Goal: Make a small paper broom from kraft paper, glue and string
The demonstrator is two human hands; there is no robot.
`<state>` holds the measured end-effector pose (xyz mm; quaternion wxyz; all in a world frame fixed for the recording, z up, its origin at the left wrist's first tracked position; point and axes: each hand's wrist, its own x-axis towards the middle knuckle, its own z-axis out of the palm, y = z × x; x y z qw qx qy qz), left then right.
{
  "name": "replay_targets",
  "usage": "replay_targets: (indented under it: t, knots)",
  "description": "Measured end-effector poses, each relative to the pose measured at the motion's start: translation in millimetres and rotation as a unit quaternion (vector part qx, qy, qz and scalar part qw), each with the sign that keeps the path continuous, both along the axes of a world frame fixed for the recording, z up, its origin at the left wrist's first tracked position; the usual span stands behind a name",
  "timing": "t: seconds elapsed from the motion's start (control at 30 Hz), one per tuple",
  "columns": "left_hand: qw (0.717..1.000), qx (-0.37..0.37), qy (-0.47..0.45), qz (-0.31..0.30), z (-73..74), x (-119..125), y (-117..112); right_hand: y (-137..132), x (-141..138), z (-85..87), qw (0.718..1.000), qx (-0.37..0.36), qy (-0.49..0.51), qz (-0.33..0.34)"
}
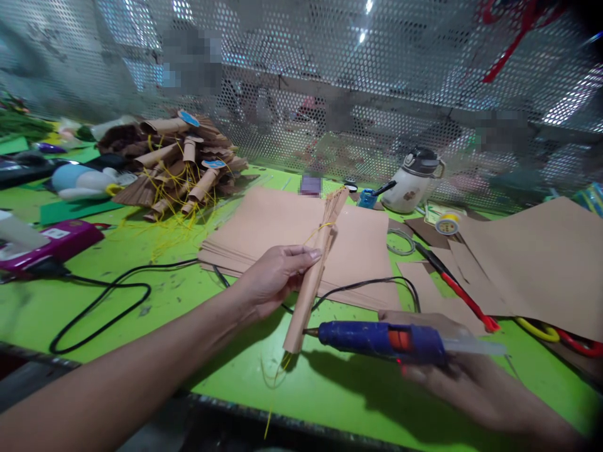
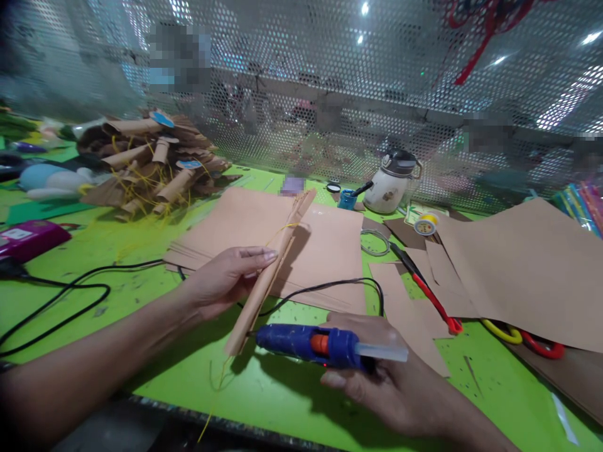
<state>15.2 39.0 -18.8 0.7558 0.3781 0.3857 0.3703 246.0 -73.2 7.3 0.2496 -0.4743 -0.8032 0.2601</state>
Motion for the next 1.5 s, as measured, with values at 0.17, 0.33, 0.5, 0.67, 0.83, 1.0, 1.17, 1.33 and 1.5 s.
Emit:
replay_targets:
  t: [0.17,0.33,0.5,0.67,0.83,1.0,1.17,1.33,1.5]
  knots:
    - [1.0,-0.001,-0.001,0.002,0.1,1,0,-1,0,1.3,1.0,0.008,-0.003,-0.005]
    - [1.0,-0.001,-0.005,0.01,-2.0,0,1,-2,-3,3.5,1.0,0.001,0.015,0.003]
    - [1.0,0.006,-0.005,0.007,-4.5,0,2,-1,-2,2.6,1.0,-0.01,0.006,0.012]
    - [1.0,0.005,-0.003,0.011,-3.8,0,2,-2,-2,1.7,0.999,-0.02,0.005,0.038]
    - [1.0,0.006,-0.008,0.009,-1.6,0,2,-1,2,-2.8,1.0,-0.023,0.008,0.014]
    - [1.0,-0.001,0.008,-0.016,1.0,1,-2,5,12,-12.2,0.998,-0.014,0.031,-0.055]
    - [0.999,-0.01,0.01,-0.032,0.8,4,-5,11,16,-14.1,0.993,-0.016,0.058,-0.104]
    - [0.999,-0.012,0.004,-0.048,-0.9,5,-6,15,26,-22.9,0.982,-0.045,0.097,-0.156]
    - [0.998,-0.011,0.012,-0.062,-1.0,5,-9,23,35,-25.8,0.981,-0.015,0.098,-0.168]
